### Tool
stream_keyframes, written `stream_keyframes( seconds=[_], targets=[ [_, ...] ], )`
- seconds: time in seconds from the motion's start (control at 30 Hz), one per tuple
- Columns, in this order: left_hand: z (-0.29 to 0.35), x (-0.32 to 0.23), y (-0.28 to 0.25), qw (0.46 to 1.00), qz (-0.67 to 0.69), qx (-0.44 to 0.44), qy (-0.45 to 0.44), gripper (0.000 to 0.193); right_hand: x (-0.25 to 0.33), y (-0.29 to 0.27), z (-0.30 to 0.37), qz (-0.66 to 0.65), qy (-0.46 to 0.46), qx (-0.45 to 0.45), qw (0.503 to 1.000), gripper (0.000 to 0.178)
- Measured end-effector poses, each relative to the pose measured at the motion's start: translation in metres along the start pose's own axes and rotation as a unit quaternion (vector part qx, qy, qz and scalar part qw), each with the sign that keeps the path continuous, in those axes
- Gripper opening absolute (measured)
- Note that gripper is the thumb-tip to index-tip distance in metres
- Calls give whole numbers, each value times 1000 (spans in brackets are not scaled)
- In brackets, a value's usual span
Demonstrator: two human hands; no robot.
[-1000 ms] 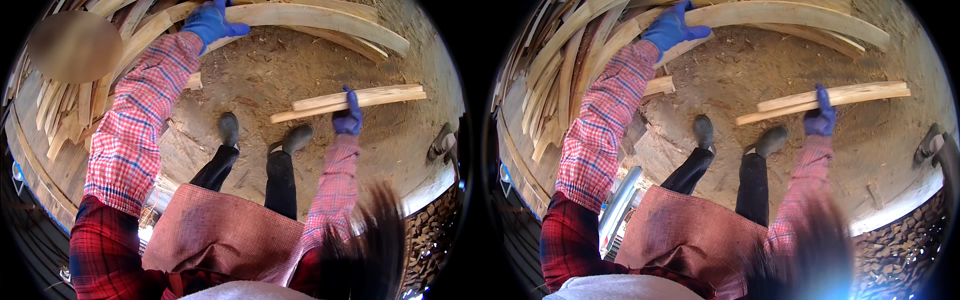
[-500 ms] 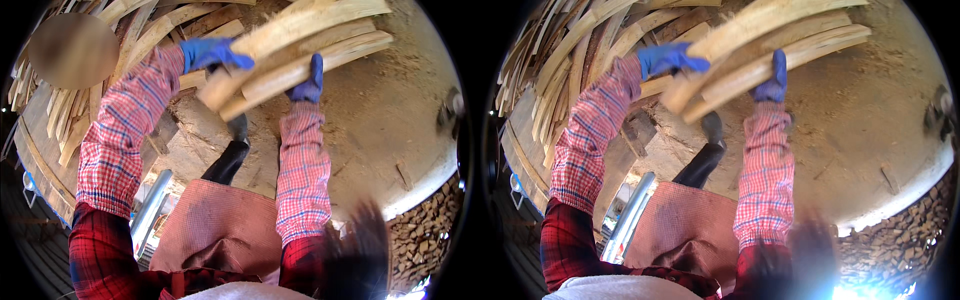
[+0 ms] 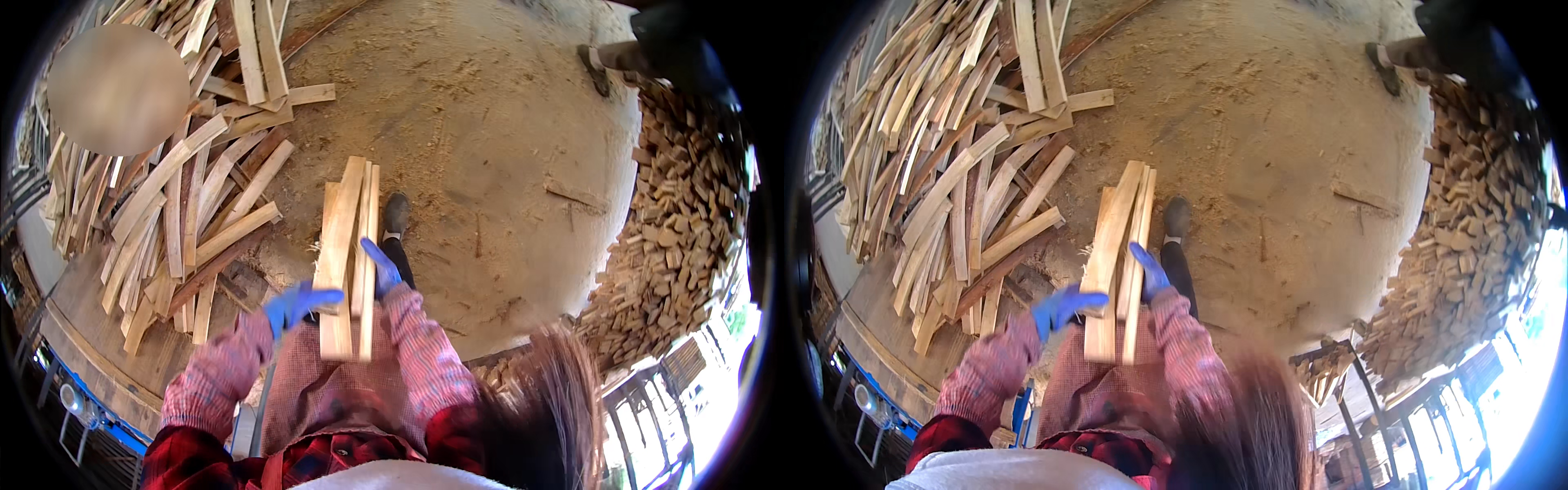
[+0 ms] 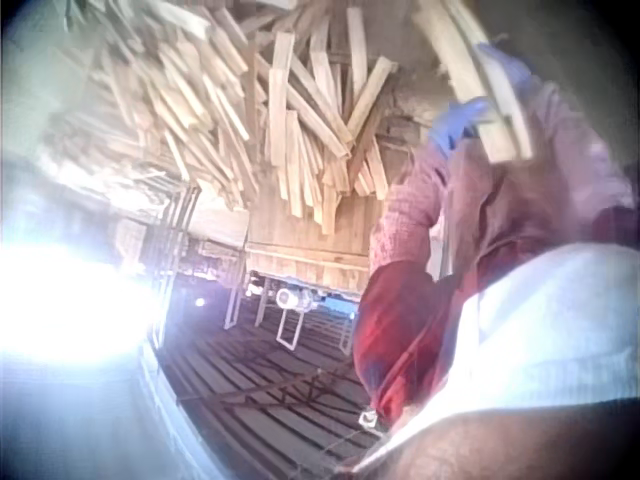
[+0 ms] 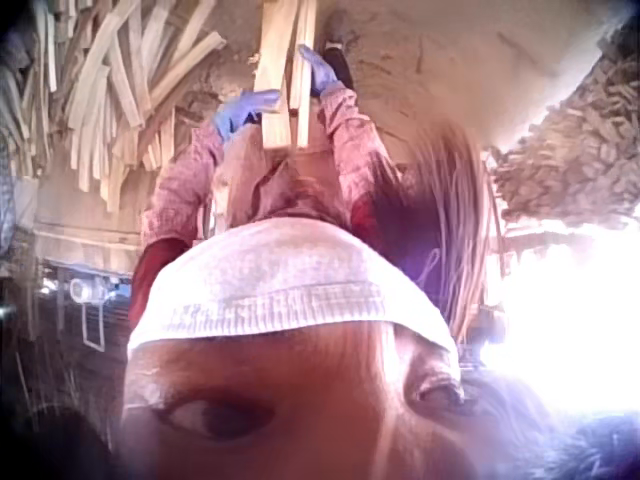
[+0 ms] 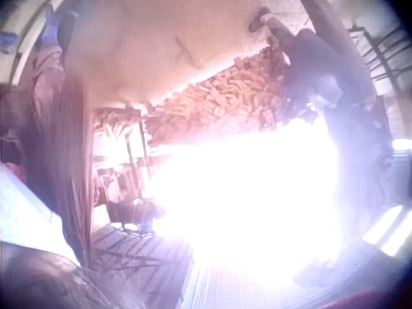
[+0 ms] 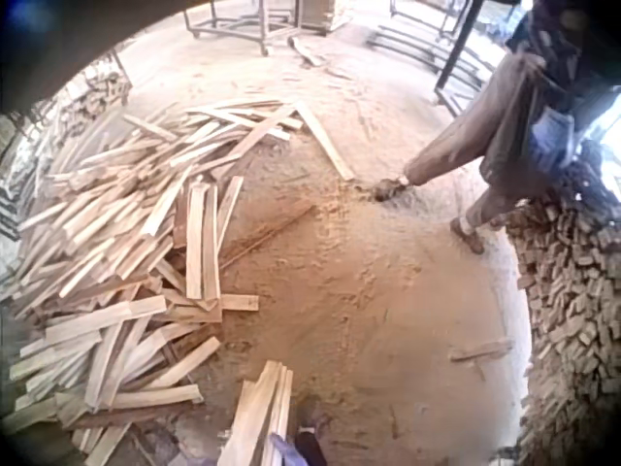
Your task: The person picks up wooden planks from a large pile on the floor and stacks them onto a blue metal rack. They repeatedly gather handfuls of wood, lift them, and place them in an organized stack while another worker is visible in the background.
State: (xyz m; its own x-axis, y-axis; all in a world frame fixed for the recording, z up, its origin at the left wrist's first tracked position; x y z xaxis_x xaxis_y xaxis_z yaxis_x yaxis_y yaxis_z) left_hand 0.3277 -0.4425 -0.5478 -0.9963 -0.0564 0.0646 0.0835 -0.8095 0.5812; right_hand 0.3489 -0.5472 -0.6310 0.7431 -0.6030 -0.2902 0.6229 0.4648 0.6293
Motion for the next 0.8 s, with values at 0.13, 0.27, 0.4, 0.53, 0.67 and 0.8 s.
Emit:
stream_keyframes(
  seconds=[0.13, 0.27, 0.4, 0.53, 0.67, 0.8],
  targets=[
    [-34, -23, 7, 999, 25, -20, 36, 39, 15, 12, -7, 53, 77, -2, 996, 58],
    [-9, -23, 77, 997, -47, -8, 54, 41, 11, 21, 39, 21, 18, 96, 995, 54],
    [33, -1, 166, 953, -231, 54, 190, 45, 7, 56, 155, 48, -199, 136, 969, 59],
    [70, 8, 266, 858, -465, 47, 214, 56, 22, 69, 322, 88, -441, 26, 893, 60],
    [117, 54, 438, 719, -647, 107, 232, 78, 0, 54, 519, 88, -654, -6, 751, 43],
    [142, 76, 592, 641, -648, 242, 333, 86, 3, 93, 679, 49, -745, 103, 657, 39]
  ],
)
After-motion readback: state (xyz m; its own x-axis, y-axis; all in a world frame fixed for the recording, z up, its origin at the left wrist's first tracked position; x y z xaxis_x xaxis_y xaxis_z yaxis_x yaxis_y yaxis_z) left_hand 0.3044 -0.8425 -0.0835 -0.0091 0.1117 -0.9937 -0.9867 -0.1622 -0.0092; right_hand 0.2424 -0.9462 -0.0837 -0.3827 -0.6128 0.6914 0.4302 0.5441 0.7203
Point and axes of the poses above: each hand's wrist, its own z-axis away from the middle knuckle, its own y-axis out of the palm, x = y × z, the point moved 9 cm from there along -z, towards the middle knuckle, and after that the axes turned 11 degrees about x, right-handed, at the moved point
